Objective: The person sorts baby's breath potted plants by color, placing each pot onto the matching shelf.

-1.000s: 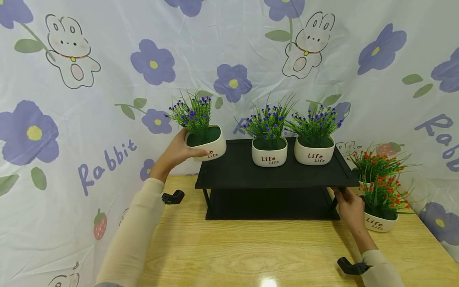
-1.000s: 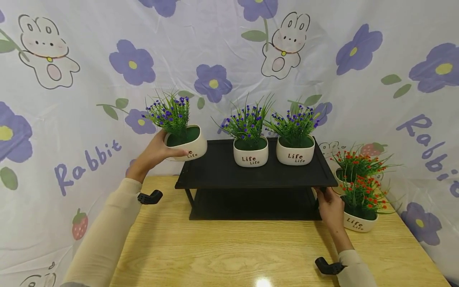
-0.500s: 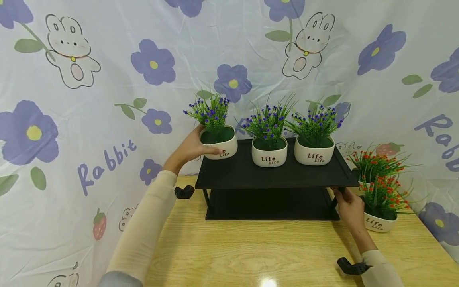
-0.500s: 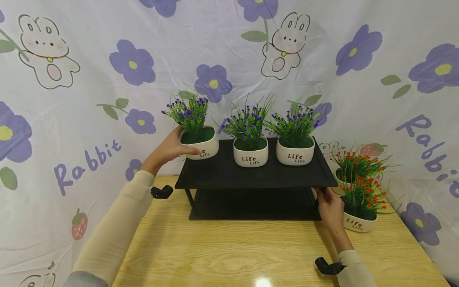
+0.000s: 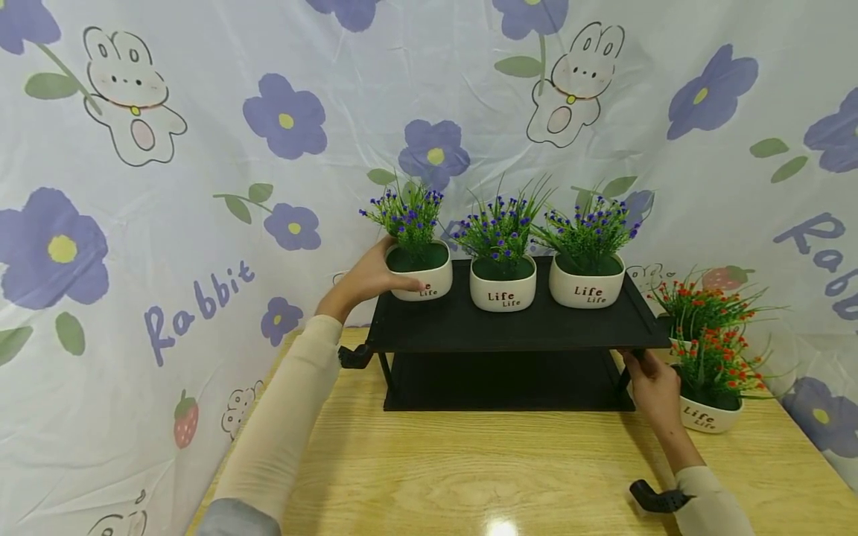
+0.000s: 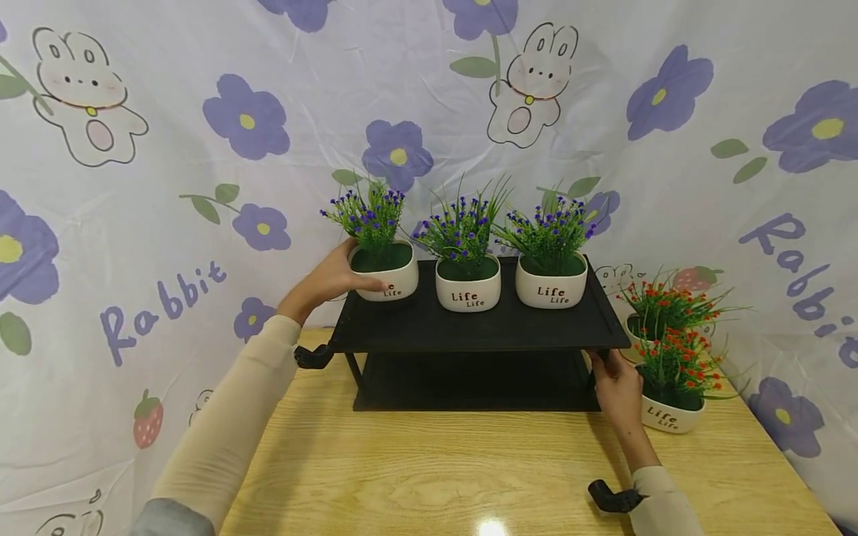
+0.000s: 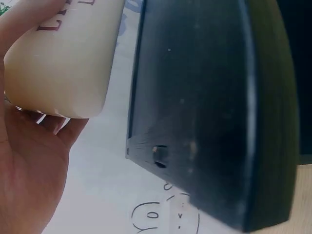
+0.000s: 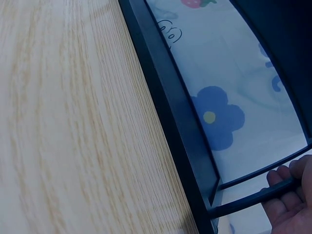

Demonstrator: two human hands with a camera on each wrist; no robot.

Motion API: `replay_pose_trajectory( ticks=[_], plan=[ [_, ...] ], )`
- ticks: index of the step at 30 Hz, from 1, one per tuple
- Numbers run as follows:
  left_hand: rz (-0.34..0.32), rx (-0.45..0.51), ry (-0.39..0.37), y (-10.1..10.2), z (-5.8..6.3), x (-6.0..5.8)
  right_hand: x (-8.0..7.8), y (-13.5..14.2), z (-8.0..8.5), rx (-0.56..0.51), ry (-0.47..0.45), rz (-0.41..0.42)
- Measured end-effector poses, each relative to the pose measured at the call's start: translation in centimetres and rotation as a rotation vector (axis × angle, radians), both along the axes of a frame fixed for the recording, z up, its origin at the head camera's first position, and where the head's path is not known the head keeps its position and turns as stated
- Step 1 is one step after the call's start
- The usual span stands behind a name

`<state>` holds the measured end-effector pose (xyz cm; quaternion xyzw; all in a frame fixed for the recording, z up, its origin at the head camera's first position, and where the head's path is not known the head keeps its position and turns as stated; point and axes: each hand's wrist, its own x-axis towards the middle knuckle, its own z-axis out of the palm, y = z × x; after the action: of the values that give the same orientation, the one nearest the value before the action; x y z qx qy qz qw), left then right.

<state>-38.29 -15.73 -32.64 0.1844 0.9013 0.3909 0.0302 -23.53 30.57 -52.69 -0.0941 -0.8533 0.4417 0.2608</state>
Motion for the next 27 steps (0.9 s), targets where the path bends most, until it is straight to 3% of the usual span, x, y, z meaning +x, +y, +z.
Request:
replay_pose_trajectory(
  ticks=[6, 12, 27],
  plan=[
    [-0.039, -0.065, -0.007, 0.2, -0.7, -0.2, 0.1, 0.0, -0.1, 0.014, -0.002, -0.001],
    [-0.032, -0.103, -0.045, 0.2, -1.4, -0.3, -0.1, 0.2, -0.4, 0.024, 0.003, -0.007],
    [-0.032, -0.056, -0.139, -0.1, -1.8, -0.5, -0.1, 0.2, -0.3, 0.030, 0.012, 0.006]
  ],
)
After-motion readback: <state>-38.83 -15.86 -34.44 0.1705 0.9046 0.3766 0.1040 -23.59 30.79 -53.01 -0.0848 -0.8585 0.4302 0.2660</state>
